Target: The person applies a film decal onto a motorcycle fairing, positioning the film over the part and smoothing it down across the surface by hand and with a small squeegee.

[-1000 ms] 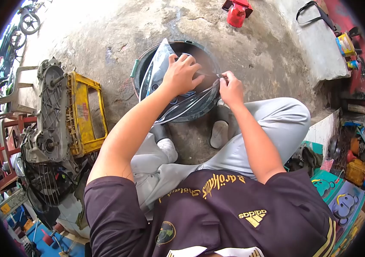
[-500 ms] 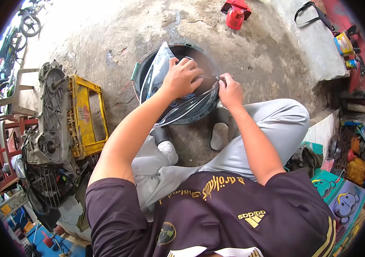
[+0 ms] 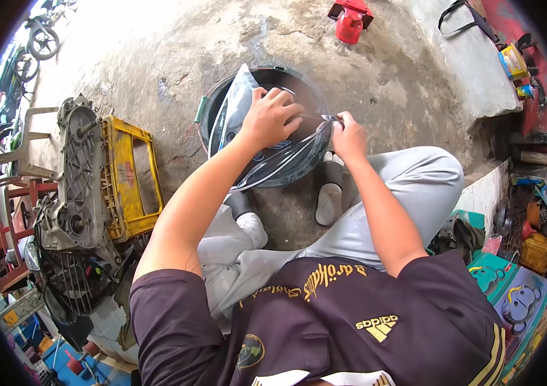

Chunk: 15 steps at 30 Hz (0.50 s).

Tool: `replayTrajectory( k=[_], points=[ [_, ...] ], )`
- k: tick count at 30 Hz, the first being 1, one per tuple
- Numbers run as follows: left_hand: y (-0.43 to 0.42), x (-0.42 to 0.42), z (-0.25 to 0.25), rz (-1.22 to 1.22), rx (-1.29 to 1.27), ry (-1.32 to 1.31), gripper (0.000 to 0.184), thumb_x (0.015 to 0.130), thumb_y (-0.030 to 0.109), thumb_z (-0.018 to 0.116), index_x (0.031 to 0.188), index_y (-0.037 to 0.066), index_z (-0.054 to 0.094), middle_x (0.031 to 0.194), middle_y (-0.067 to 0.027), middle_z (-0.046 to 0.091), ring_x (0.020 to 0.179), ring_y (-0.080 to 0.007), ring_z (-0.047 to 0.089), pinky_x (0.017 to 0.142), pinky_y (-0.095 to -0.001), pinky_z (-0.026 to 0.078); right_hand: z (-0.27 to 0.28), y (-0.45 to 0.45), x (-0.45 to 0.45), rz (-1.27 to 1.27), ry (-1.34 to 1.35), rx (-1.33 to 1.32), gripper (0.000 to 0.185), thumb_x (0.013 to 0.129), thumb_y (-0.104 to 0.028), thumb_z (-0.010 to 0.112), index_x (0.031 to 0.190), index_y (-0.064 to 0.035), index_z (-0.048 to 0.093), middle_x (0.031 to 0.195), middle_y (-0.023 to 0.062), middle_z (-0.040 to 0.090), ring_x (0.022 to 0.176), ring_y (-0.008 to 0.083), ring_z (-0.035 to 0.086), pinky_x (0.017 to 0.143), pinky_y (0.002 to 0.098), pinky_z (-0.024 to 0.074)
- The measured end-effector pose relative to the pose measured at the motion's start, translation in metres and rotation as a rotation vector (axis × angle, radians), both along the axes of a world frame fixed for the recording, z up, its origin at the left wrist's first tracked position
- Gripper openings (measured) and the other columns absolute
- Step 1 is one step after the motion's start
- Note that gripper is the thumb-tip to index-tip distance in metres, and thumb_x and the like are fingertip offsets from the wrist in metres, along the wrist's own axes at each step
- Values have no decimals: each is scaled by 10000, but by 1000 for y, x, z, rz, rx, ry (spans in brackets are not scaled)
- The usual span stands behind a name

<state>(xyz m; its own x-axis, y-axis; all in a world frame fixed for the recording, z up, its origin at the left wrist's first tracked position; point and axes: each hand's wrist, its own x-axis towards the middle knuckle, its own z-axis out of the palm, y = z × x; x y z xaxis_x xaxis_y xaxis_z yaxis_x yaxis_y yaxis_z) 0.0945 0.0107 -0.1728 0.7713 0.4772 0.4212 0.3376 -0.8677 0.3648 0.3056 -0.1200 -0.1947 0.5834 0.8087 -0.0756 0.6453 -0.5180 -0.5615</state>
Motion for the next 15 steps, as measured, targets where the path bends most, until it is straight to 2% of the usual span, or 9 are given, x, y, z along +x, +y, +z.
replayTrajectory(
  k=[3,7,12,15],
  points=[
    [0,0,0,2,1,12,225,886,313,798,1082,204,792,1079,-13,672,1096,-227,621,996,-499,390,-22,2,13,-59,9,127,215,1004,-195,635,1192,-109,693,1076,224,770,1030,456,727,865,536,570],
    [1,1,0,3,4,12,227,884,317,798,1081,204,792,1078,-14,672,1098,-228,621,996,-499,390,-5,1,-4,79,-33,120,224,997,-153,636,1219,-121,628,1038,240,763,1001,475,722,845,566,557],
    [-1,1,0,15,4,16,230,888,327,794,1085,208,794,1088,-14,674,1102,-227,619,998,-492,390,-12,2,2,-7,44,120,207,989,-116,629,1194,-135,610,995,237,756,978,486,716,823,577,542],
    [0,0,1,14,2,29,236,891,331,792,1094,212,796,1090,-14,673,1104,-228,618,1000,-488,387,-7,2,1,111,-12,86,207,977,-83,625,1178,-134,626,980,239,750,957,490,711,820,575,539]
  ],
)
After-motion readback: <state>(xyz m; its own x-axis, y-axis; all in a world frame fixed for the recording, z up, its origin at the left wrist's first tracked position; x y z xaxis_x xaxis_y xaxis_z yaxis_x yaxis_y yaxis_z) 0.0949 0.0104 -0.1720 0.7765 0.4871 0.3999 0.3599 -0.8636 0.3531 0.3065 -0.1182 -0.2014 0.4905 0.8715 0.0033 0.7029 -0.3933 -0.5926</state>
